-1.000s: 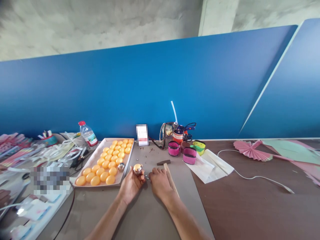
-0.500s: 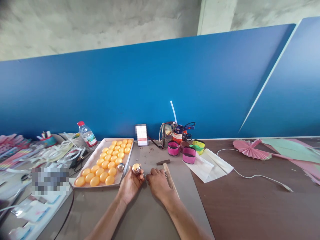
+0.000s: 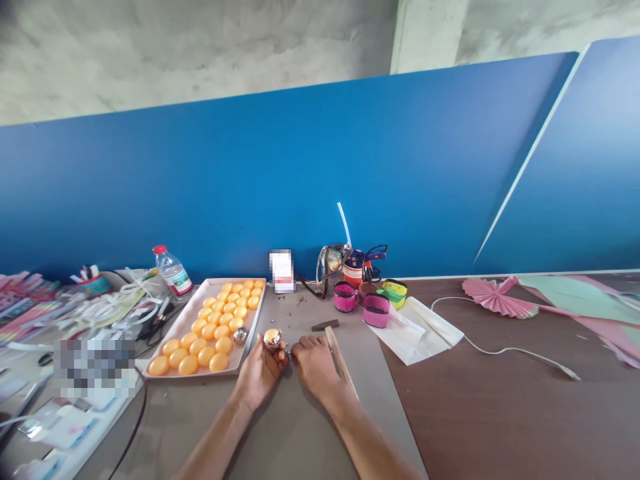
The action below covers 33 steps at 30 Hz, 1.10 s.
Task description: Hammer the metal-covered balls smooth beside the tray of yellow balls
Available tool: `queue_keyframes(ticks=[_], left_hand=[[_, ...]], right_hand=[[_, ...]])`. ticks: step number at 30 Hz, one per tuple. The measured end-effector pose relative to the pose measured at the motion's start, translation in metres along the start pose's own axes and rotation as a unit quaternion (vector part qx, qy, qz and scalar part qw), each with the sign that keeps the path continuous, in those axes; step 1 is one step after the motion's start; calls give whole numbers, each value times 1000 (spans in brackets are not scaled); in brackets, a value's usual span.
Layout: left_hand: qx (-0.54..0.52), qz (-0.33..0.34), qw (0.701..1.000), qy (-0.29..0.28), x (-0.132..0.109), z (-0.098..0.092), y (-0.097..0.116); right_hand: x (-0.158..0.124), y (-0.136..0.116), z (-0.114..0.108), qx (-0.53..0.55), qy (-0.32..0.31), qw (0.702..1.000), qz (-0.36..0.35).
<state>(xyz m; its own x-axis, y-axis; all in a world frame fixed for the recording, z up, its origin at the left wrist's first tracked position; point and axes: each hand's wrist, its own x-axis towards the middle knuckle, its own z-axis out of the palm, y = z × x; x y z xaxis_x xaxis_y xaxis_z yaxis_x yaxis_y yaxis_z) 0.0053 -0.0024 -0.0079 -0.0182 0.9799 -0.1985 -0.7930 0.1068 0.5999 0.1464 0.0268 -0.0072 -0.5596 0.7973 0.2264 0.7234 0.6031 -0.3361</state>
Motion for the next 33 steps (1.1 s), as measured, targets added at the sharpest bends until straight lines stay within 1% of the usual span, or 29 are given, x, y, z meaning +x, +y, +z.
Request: queue_keyframes(ticks=[2,4,7,12,14,16,19,22,25,27,30,33], left_hand=[[3,4,1000,12,0,1,0],[9,6,1000,16,0,2,-1],[14,6,1000,17,0,2,-1],[16,4,1000,22,2,0,-2],[17,3,1000,22,2,-1,-2],[17,4,1000,21,2,-1,-2],[20,4,999,24,2,-1,-2],[28,5,999,26,1,-2,-2],[28,5,999,26,2,-3,-2],[23,7,999,31,2,-3,-1],[13,26,999,38,2,-2,3],[4,54,998,39,2,-1,9]], right_hand=[[-1,2,-3,74,50,996,13],[-1,3,-5,149,83,985,27],[1,5,-8,207,93,973,40],[2,5,-8,246,86,963,69],[2,5,-8,225,83,968,74],[1,5,-7,170,72,981,65],[-1,6,-5,78,35,995,50],[-2,7,-2,22,-7,998,50],[-1,8,-1,2,-34,998,51],[-1,7,-2,-7,-30,998,48],[-1,1,-3,-20,-8,1000,18],[0,-3,-1,-37,-20,999,-1]])
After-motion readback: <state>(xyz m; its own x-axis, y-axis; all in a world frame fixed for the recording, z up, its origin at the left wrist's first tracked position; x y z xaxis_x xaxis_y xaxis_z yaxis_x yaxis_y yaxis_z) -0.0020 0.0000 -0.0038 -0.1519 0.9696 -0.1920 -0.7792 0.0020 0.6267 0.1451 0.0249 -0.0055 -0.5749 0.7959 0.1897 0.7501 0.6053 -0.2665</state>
